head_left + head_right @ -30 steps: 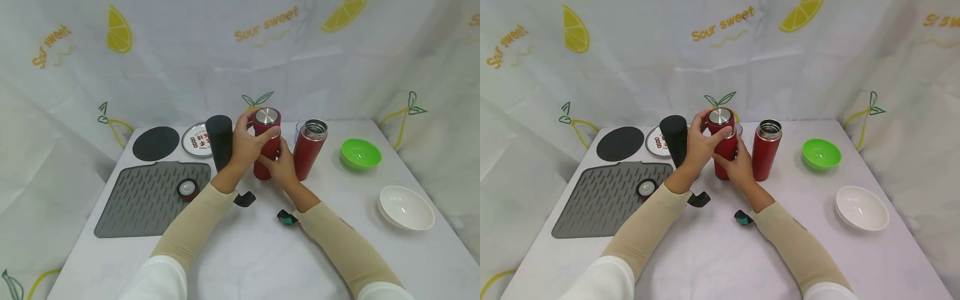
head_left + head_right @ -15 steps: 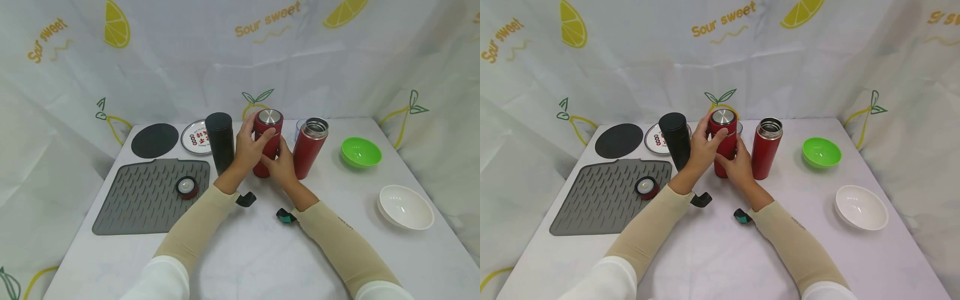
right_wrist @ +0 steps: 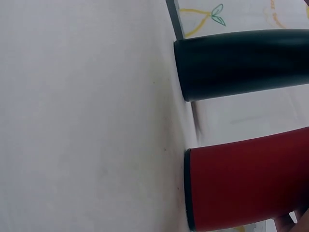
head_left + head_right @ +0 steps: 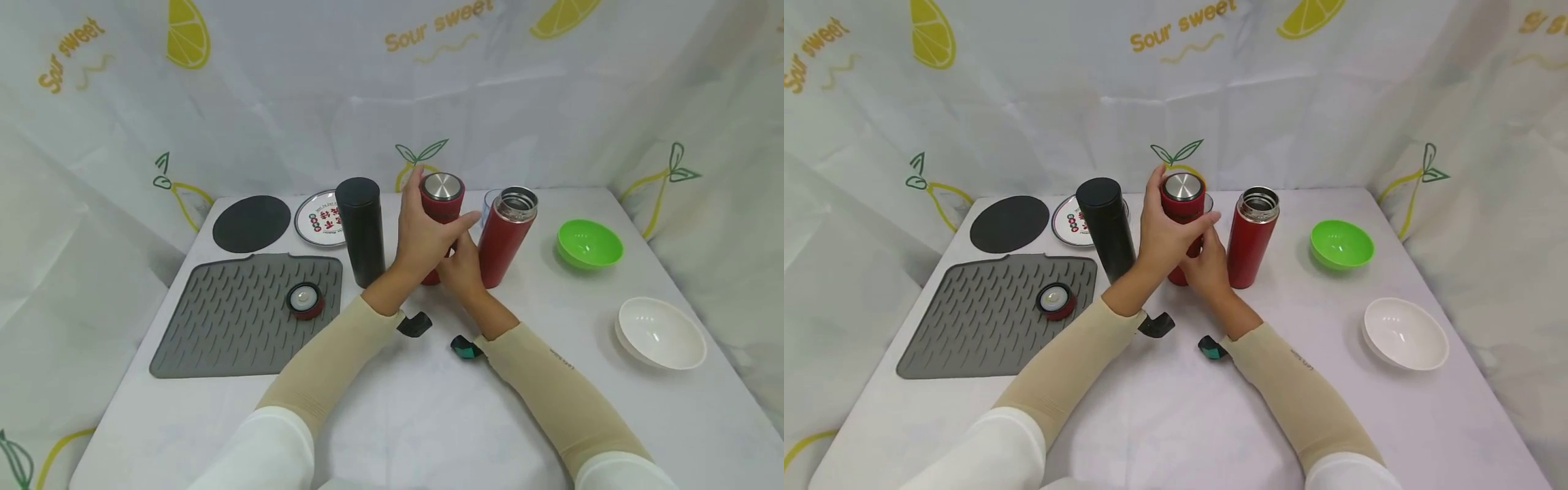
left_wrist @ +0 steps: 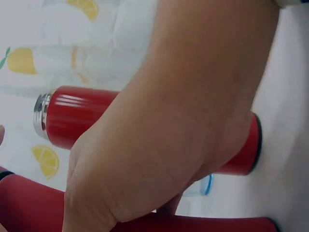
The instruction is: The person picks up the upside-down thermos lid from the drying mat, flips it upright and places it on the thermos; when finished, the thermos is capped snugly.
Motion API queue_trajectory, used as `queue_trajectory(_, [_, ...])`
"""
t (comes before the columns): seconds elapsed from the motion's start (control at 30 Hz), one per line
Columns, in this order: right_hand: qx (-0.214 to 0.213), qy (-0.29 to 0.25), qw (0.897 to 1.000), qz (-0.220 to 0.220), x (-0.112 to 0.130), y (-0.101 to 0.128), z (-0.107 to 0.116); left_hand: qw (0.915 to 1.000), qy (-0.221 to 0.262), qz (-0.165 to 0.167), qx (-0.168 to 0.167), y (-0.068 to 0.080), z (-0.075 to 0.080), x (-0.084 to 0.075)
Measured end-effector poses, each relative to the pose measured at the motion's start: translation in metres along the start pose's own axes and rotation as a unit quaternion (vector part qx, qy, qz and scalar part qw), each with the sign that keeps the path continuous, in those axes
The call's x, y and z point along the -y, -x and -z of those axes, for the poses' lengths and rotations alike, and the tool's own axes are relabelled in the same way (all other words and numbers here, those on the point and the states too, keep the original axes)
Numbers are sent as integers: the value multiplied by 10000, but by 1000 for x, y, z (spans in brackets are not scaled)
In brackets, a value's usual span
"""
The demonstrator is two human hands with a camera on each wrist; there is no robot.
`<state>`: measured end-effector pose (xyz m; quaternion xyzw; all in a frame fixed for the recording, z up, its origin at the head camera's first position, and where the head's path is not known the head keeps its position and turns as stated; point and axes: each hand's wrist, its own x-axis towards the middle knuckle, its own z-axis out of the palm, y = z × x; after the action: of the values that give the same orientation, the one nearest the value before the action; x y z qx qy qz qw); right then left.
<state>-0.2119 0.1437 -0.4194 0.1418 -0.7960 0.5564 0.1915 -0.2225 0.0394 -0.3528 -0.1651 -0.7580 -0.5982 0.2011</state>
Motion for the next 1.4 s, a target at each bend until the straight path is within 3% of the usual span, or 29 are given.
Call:
queue_trajectory(0.1, [-39, -53, 10000, 21, -14, -3, -4, 9998, 150, 127, 24, -6, 0, 5])
queue_trajectory(0.23, [12, -89, 9999, -104, -15, -4, -5, 9986, 502, -73, -145, -6, 4, 14])
queue_trajectory(0.4, [-53, 39, 9997, -225, -14, -5, -4, 9925, 905, -665, -477, 6, 5, 20])
queue_trajectory(0.53, [-153, 30, 9997, -168, -14, -7, -1, 9881, 869, -1145, -550, 12, 3, 20])
queue_trajectory(0.63, [-122, 4, 9998, -132, -14, -6, -1, 9907, 799, -1015, -438, 12, 3, 18])
queue_trajectory(0.8, [8, 36, 10000, -41, -16, -4, -2, 9973, 687, -219, 113, -3, 1, 11])
queue_trajectory(0.9, [46, 25, 10000, -42, -15, -3, -2, 9984, 505, 12, 238, -12, 0, 10])
queue_trajectory(1.07, [71, -46, 9998, -173, -16, -3, -3, 9984, 514, -81, -229, -4, 4, 17])
queue_trajectory(1.2, [45, -57, 9998, -202, -17, -4, -3, 9938, 782, -522, -597, 9, 9, 21])
queue_trajectory(1.3, [-8, -24, 9998, -198, -17, -5, -3, 9924, 713, -812, -579, 12, 12, 21])
queue_trajectory(1.4, [9, 32, 9997, -230, -17, -4, -4, 9955, 605, -646, -326, 10, 12, 20])
